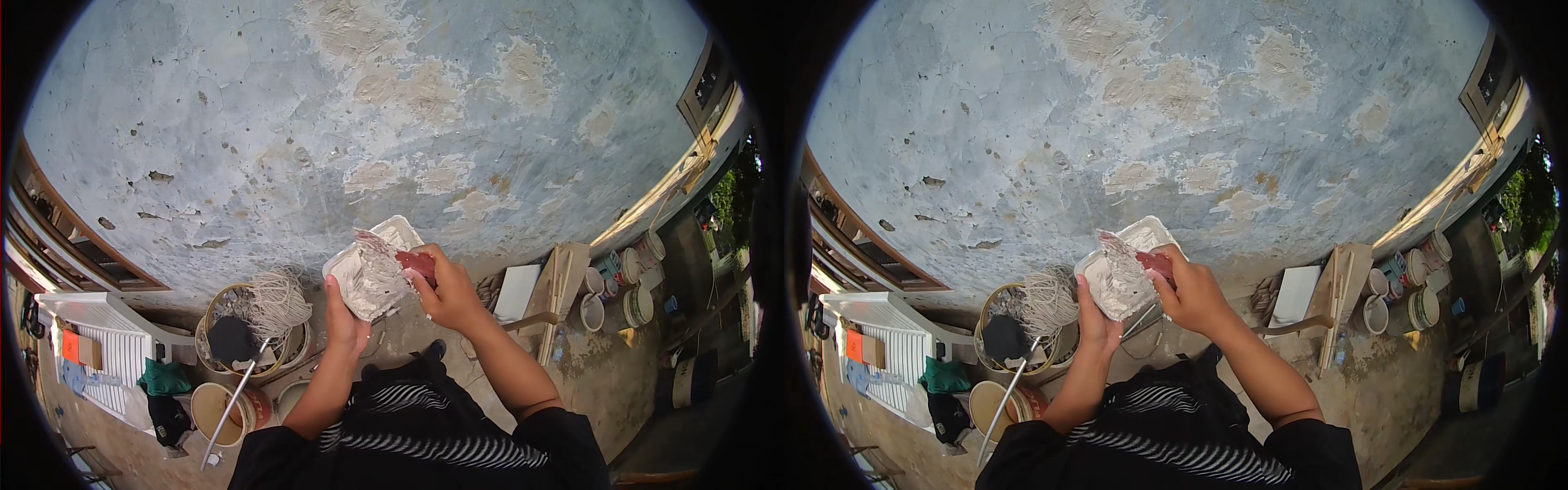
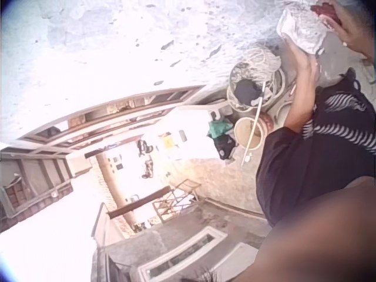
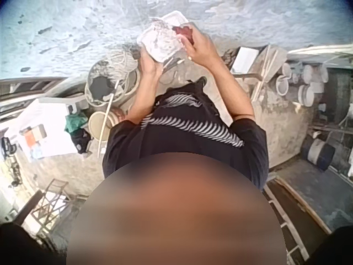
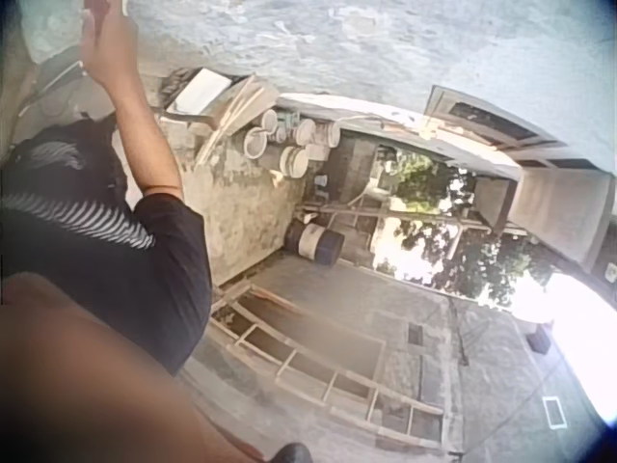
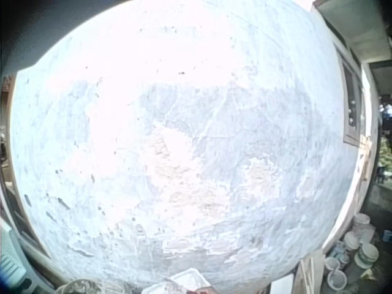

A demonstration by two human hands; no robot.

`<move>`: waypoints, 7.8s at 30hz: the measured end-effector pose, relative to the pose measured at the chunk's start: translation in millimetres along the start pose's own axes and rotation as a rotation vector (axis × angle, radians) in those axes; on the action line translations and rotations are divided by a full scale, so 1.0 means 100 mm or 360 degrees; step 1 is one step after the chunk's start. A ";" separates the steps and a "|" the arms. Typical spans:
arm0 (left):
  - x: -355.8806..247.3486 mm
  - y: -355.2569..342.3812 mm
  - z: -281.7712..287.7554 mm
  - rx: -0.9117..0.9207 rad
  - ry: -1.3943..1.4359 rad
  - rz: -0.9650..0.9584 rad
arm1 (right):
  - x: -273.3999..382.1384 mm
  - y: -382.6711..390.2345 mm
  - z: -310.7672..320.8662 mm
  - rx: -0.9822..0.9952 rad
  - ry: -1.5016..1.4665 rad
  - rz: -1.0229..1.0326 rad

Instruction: The person is mixing plaster in a container and using a putty knife to apply it to cracks and holes in an exterior wall.

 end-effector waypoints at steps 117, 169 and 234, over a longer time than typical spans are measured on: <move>0.45 -0.02 -0.23 0.0007 0.0104 0.0107 | -0.78 -0.02 0.68 -0.0256 0.0395 -0.0182; 0.54 0.08 -0.26 0.0092 -0.0030 0.0032 | -0.44 0.47 0.29 -0.0563 0.0182 0.0335; 0.57 -0.02 0.05 0.0017 -0.0017 0.0161 | -1.07 0.08 0.90 -0.0302 0.0194 -0.0373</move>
Point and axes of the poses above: each hand's wrist, its own y-axis away from the middle knuckle, its own z-axis out of the back of the hand, x = y × z, the point moved 9 cm from there along -y, towards the middle knuckle, and after that the axes turned 7 degrees about -z, right-handed, at the moved point
